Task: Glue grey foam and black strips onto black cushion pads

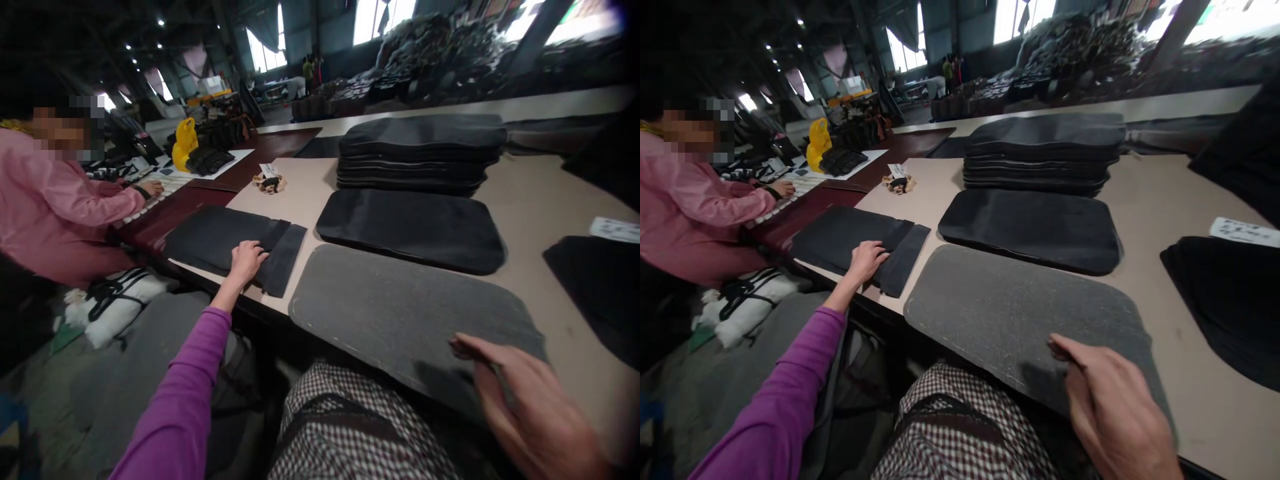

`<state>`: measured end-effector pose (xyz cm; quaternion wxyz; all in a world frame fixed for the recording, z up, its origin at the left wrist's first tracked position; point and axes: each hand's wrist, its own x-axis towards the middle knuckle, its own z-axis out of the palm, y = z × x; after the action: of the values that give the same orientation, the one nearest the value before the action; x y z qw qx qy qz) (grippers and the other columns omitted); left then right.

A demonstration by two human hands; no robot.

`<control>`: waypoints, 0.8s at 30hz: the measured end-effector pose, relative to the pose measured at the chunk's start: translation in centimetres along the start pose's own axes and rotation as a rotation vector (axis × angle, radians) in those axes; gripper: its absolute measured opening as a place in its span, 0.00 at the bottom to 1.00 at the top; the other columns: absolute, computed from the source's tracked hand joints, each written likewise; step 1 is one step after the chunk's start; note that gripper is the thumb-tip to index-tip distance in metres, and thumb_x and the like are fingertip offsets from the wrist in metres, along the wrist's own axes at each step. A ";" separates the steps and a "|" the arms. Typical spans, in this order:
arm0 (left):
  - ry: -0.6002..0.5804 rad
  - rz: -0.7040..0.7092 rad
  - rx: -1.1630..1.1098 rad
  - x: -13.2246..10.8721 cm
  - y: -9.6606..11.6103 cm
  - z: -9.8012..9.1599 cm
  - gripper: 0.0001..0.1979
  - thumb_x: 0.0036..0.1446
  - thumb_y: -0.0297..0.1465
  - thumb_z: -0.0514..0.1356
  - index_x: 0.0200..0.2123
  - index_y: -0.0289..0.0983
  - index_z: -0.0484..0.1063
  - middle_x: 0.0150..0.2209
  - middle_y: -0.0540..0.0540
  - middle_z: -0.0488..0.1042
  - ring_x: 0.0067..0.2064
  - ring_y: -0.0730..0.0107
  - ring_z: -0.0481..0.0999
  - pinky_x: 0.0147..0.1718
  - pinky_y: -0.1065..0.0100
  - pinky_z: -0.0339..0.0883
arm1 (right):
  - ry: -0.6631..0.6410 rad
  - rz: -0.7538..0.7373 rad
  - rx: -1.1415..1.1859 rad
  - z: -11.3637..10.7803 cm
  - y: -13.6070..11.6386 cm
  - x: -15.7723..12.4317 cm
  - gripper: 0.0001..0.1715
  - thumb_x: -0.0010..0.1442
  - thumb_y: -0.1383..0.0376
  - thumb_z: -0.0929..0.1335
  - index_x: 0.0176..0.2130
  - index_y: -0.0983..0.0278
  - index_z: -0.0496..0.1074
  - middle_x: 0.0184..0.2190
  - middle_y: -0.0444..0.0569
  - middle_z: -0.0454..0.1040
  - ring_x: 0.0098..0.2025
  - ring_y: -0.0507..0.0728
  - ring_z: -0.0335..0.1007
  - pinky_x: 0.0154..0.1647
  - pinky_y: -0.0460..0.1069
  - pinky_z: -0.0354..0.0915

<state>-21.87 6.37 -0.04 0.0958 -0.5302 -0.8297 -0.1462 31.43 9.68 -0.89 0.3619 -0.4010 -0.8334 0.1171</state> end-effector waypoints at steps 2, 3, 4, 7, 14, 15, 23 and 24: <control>0.014 -0.003 -0.011 0.1 -0.3 0.1 0.10 0.69 0.34 0.60 0.41 0.40 0.82 0.58 0.41 0.80 0.63 0.50 0.70 0.62 0.48 0.61 | -0.033 -0.073 0.061 0.2 -0.6 0.0 0.23 0.66 0.59 0.66 0.59 0.43 0.72 0.47 0.47 0.82 0.48 0.69 0.79 0.51 0.67 0.72; 0.029 -0.010 -0.017 0.1 -0.3 0.0 0.11 0.70 0.34 0.59 0.42 0.41 0.82 0.58 0.41 0.80 0.63 0.51 0.70 0.63 0.49 0.61 | -0.037 -0.088 0.078 0.4 -0.8 -0.1 0.22 0.67 0.59 0.66 0.58 0.45 0.73 0.48 0.48 0.81 0.48 0.68 0.79 0.51 0.67 0.72; 0.048 -0.022 -0.023 0.2 -0.4 -0.4 0.11 0.70 0.33 0.58 0.43 0.41 0.82 0.57 0.41 0.80 0.62 0.51 0.70 0.62 0.50 0.62 | -0.041 -0.097 0.095 0.6 -1.0 -0.1 0.21 0.67 0.59 0.66 0.58 0.48 0.73 0.48 0.48 0.81 0.48 0.68 0.79 0.51 0.66 0.72; 0.124 -0.080 -0.047 0.4 -0.1 -2.2 0.14 0.71 0.32 0.55 0.48 0.41 0.81 0.55 0.39 0.80 0.61 0.53 0.72 0.60 0.55 0.65 | -0.053 -0.086 0.184 1.1 -1.9 -0.1 0.19 0.67 0.58 0.67 0.56 0.50 0.75 0.49 0.49 0.81 0.49 0.67 0.79 0.53 0.65 0.72; 0.288 -0.255 -0.227 1.7 2.5 -7.4 0.16 0.73 0.36 0.52 0.55 0.42 0.75 0.47 0.39 0.83 0.51 0.55 0.82 0.52 0.59 0.69 | -0.307 0.206 0.546 2.2 -6.7 1.2 0.18 0.69 0.49 0.67 0.52 0.50 0.80 0.52 0.49 0.81 0.53 0.67 0.78 0.57 0.63 0.73; 0.283 -0.275 -0.281 2.0 3.0 -7.9 0.16 0.73 0.36 0.52 0.55 0.41 0.74 0.41 0.40 0.84 0.47 0.56 0.83 0.49 0.60 0.70 | -0.350 0.241 0.606 2.2 -7.5 1.7 0.19 0.70 0.48 0.67 0.51 0.50 0.80 0.52 0.49 0.81 0.54 0.67 0.78 0.58 0.62 0.73; -0.085 -0.219 -1.215 -5.4 14.4 -10.2 0.21 0.68 0.50 0.56 0.54 0.42 0.69 0.41 0.43 0.82 0.33 0.64 0.81 0.33 0.64 0.75 | -0.549 0.428 1.244 3.3 -11.5 5.0 0.35 0.69 0.38 0.65 0.58 0.59 0.79 0.59 0.56 0.77 0.62 0.66 0.73 0.67 0.63 0.65; -0.194 -0.228 -1.286 -7.9 16.3 -9.9 0.22 0.66 0.53 0.59 0.53 0.44 0.71 0.41 0.44 0.81 0.34 0.63 0.81 0.34 0.62 0.76 | -0.526 0.450 1.340 3.5 -11.6 5.0 0.38 0.69 0.36 0.65 0.59 0.59 0.79 0.60 0.57 0.77 0.62 0.66 0.73 0.68 0.64 0.64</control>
<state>-3.75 2.66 9.11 -0.3314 -0.4011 -0.6329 -0.5733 20.14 6.19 4.79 0.2849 -0.2143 -0.5406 0.7620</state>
